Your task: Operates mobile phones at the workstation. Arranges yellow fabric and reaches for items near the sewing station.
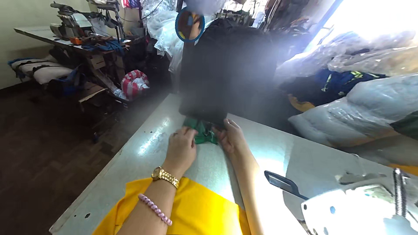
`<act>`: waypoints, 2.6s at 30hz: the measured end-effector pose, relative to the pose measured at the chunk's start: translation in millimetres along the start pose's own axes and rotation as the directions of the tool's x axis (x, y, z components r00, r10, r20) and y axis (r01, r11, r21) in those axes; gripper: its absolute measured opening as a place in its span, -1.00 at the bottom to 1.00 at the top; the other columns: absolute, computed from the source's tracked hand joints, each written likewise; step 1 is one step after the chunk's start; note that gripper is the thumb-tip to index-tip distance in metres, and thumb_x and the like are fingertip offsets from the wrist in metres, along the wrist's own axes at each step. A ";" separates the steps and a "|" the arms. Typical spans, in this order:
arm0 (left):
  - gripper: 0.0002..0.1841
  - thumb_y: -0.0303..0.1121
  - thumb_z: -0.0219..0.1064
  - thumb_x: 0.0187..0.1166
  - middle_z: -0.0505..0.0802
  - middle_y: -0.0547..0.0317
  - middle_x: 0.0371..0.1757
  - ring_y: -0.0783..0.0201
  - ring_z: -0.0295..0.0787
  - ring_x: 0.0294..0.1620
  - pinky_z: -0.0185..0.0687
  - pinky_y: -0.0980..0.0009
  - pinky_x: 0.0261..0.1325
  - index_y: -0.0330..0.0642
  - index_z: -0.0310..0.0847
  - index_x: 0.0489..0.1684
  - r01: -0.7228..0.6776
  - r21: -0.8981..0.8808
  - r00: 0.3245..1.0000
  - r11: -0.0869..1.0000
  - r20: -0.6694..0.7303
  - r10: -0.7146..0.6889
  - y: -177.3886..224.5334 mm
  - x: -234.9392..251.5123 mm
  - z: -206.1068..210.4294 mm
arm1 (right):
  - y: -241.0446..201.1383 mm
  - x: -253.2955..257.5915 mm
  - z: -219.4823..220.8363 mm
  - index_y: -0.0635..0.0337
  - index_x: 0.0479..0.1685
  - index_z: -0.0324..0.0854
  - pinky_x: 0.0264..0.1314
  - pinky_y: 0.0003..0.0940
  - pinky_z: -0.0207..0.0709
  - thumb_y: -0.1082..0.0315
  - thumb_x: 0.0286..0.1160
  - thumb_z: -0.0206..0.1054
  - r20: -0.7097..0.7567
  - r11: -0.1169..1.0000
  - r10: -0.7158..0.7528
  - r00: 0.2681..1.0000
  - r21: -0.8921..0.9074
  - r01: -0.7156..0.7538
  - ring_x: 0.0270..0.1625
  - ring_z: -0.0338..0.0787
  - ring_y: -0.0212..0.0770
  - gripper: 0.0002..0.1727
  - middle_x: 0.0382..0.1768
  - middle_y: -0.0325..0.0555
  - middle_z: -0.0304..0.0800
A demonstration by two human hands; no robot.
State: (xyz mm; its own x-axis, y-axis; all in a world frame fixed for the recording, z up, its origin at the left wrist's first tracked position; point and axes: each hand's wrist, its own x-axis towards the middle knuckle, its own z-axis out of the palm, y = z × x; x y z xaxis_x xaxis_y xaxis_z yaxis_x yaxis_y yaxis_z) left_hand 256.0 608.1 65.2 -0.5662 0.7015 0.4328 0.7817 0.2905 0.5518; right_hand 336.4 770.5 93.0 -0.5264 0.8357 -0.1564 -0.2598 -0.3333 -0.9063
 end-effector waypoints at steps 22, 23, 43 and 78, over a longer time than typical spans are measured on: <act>-0.52 -0.53 0.22 0.71 0.77 0.10 0.00 0.29 0.80 -0.10 0.75 0.33 0.04 -0.02 0.27 0.56 0.351 -0.913 0.877 -0.209 0.398 -0.269 20.1 2.8 -22.0 | 12.9 -9.5 -7.9 0.18 -0.04 0.64 -0.28 -0.46 0.83 0.23 0.90 -0.19 0.377 0.969 0.118 0.919 0.160 -0.190 -0.30 0.91 -0.30 -0.57 -0.25 -0.04 0.88; -0.56 -0.56 0.23 0.69 0.77 0.11 -0.03 0.30 0.79 -0.14 0.76 0.35 0.03 -0.04 0.30 0.50 0.352 -0.910 0.879 -0.219 0.401 -0.257 20.6 3.0 -22.7 | 14.5 -9.5 -7.4 0.17 -0.07 0.65 -0.30 -0.45 0.82 0.24 0.90 -0.18 0.379 0.974 0.105 0.919 0.149 -0.173 -0.31 0.91 -0.31 -0.56 -0.27 -0.04 0.88; -0.77 -0.58 0.28 0.60 0.72 0.19 -0.09 0.45 0.60 -0.25 0.49 0.57 -0.23 -0.16 0.54 0.14 0.311 -0.946 0.950 0.095 0.309 -0.042 28.0 -5.0 -13.2 | 1.0 -47.8 -12.4 0.00 -0.50 0.75 -0.45 -0.57 0.63 0.20 0.59 0.27 0.493 0.993 -0.115 0.862 0.056 0.100 -0.53 0.72 -0.51 -0.71 -0.61 -0.32 0.73; -0.55 -0.54 0.26 0.69 0.74 -0.18 0.38 0.07 0.71 0.41 0.55 0.08 0.52 -0.35 0.42 0.55 0.363 -0.517 0.928 0.775 0.131 -0.348 -37.6 42.9 -32.9 | 14.1 -5.5 -13.4 0.13 0.51 0.38 0.36 -0.16 0.62 0.17 0.92 -0.10 0.226 0.870 -0.188 0.956 -0.413 0.269 0.32 0.70 -0.22 -0.60 0.37 -0.03 0.62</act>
State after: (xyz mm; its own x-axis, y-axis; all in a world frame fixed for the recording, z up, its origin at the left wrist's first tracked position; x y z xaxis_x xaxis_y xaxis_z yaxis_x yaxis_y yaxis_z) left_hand 193.8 605.9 86.4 -0.7633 0.6354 0.1166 0.2648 0.1430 0.9536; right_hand 346.5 767.1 75.9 -0.6376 0.7626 0.1093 -0.0333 0.1146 -0.9929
